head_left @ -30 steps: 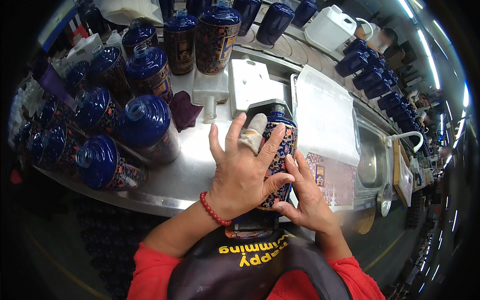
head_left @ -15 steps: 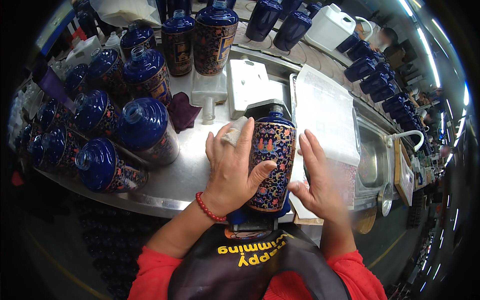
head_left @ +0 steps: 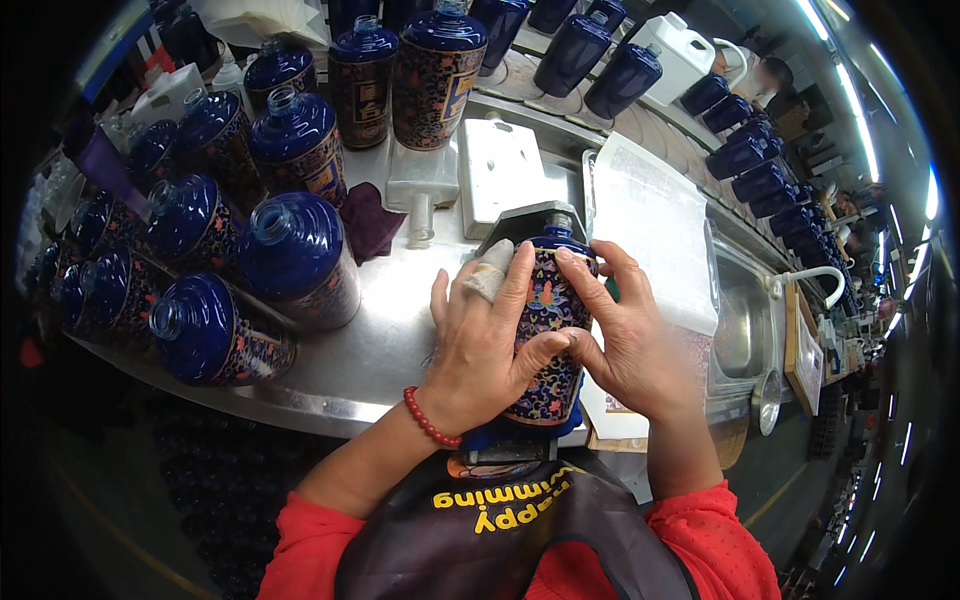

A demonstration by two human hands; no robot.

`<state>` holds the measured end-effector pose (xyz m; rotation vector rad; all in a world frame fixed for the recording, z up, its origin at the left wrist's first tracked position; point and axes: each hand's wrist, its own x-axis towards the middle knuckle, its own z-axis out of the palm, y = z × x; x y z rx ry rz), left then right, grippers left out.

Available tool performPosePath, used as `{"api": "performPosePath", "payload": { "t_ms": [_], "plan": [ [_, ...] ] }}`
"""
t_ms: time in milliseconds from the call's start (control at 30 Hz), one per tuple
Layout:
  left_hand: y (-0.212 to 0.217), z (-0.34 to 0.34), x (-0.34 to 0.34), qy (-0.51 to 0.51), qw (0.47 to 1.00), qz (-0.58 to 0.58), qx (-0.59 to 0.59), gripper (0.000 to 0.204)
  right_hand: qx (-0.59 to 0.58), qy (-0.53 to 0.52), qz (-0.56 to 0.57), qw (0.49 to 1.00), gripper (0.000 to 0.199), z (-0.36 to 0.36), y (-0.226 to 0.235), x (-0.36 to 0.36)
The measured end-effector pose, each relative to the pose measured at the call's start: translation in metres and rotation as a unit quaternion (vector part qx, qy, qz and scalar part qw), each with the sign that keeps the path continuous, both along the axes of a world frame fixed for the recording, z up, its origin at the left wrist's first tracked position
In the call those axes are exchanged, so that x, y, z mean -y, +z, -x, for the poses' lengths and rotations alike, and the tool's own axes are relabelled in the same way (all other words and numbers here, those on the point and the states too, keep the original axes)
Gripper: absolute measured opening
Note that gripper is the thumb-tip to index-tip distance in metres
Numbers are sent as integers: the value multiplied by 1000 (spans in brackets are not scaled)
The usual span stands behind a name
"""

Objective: The person applies decorative stickers to a blue bottle, using a green squeegee to smooth the surface and remove air bubbles. They rotate the bottle to access different sides and repeat the process with multiple stickers.

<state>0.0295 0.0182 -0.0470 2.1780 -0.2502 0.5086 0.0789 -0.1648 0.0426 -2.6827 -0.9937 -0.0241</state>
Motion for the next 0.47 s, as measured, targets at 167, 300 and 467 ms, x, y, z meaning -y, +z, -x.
{"api": "performPosePath", "payload": {
  "t_ms": [167,300,467],
  "plan": [
    [1,-1,0,-1,1000,-1,1,91,4,6,-3,1000,67,-1,-1,-1],
    [1,-1,2,-2,1000,0,1,91,2,0,2,1000,68,0,-1,-2],
    [1,-2,3,-1,1000,0,7,91,-2,0,-5,1000,68,0,-2,-2]
  ]
}}
